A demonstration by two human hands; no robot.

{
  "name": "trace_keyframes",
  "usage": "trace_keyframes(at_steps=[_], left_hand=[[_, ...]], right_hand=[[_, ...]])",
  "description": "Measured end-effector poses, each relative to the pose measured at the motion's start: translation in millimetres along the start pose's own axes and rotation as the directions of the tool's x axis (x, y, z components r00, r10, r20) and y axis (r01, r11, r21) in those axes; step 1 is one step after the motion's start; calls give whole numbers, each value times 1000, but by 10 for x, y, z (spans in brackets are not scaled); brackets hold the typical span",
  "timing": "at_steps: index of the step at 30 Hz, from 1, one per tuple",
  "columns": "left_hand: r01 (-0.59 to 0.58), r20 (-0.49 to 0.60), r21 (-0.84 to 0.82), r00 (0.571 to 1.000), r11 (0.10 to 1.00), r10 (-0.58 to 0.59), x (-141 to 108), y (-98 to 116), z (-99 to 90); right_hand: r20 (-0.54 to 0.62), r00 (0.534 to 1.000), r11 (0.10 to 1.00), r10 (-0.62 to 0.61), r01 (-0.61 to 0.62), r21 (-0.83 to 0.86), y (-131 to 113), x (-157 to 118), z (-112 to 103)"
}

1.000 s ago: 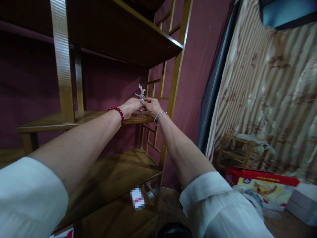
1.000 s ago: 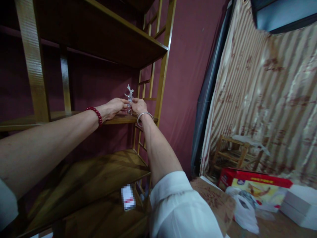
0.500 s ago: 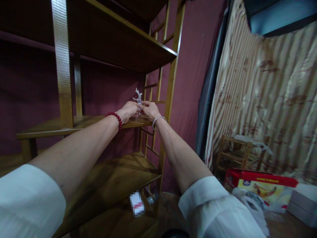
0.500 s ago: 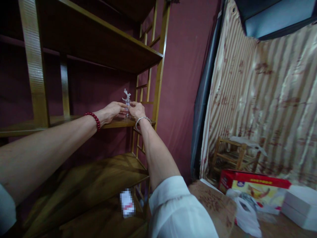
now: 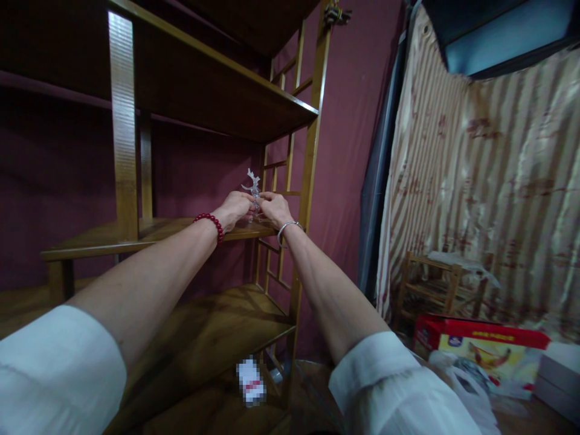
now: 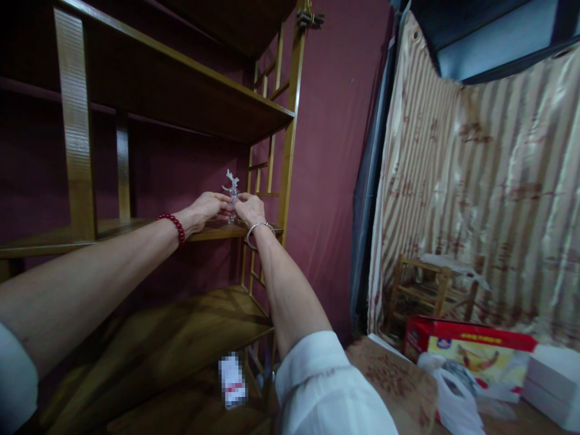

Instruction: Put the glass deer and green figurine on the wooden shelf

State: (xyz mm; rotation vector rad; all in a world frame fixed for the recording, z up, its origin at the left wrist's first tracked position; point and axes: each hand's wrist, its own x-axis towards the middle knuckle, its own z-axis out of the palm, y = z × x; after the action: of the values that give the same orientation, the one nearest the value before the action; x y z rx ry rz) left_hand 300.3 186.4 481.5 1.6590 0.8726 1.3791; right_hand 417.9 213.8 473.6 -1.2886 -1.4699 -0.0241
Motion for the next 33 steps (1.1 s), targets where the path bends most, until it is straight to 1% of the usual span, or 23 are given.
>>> trace_keyframes(at_steps=[4,9,14,19,24,33], left_hand=[[-11,-8,8,1000,1000,11,-9,11,1],[-20,-2,10,1000,1000,20,-6,10,0],[-28,-3,57,1000,998,28,-21,12,7],[-30,-4,53,1000,998,30,-24,12,14],[-36,-1,77,999,996,36,14,-18,1],[-44,-1,80,999,996,44,-33,1,4]], right_hand=[[-16,1000,1000,-6,6,-25,-3,0,-19],[-51,998,999,23,-25,-41,-4,0,-21],[-31,999,999,24,-25,-45,9,-8,-24],[-34,999,999,5,-6,-47,1,-30,-43],[-35,999,998,31,-33,-53,-24,-49,-48],[-40,998,997,54,-57,-61,-11,-58,-77]])
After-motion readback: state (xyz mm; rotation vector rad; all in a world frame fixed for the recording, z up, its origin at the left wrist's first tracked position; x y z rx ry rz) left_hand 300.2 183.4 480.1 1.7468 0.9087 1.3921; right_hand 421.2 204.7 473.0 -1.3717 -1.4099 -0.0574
